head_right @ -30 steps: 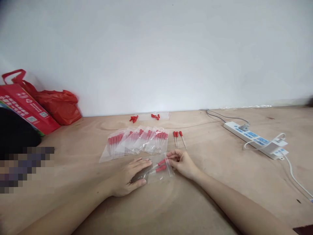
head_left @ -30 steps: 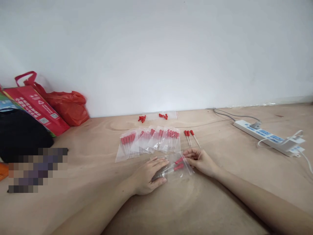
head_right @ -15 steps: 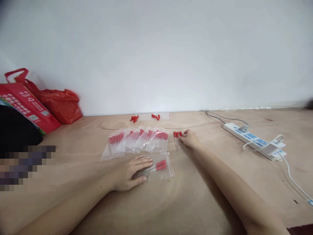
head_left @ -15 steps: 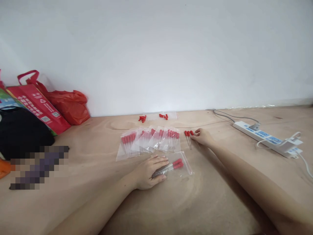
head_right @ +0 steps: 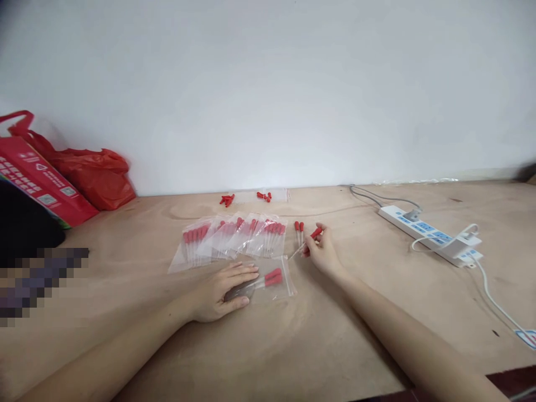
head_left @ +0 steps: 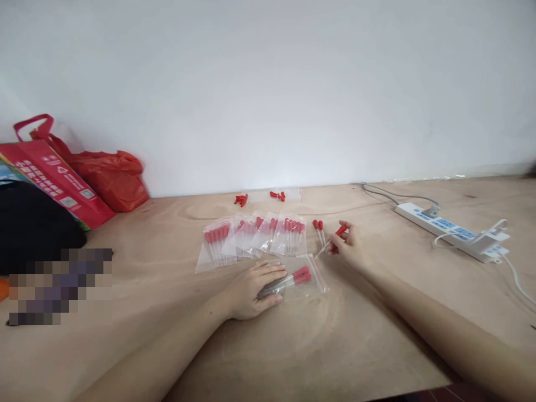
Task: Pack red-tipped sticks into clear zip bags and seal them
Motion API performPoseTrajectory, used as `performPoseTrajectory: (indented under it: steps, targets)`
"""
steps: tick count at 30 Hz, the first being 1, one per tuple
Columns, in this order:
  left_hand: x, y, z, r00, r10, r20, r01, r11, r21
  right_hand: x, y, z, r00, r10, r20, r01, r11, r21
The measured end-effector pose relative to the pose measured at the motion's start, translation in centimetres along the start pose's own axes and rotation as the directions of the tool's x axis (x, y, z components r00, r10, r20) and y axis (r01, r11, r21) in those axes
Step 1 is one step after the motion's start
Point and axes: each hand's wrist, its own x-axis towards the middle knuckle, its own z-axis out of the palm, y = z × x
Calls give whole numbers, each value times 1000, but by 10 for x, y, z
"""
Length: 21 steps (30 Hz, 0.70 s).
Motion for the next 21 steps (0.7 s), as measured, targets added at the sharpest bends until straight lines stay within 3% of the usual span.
performPoseTrajectory:
  steps: [3,13,18,21]
  targets:
    - [0,1,-1,1000,5,2,-5,1000,6,-16,4,11,997,31,-69,-24,995,100]
    - [-1,-2,3,999,30,-18,-29,999,27,-33,-2,17,989,134,-54,-116,959,260]
    - [-1,0,1,999,36,-31,-35,999,20,-42,-6,23,979,185,84,-203,915,348]
    - [-1,1,2,999,23,-47,-22,999,25,-50,-11,29,972,177,157,-213,944,252]
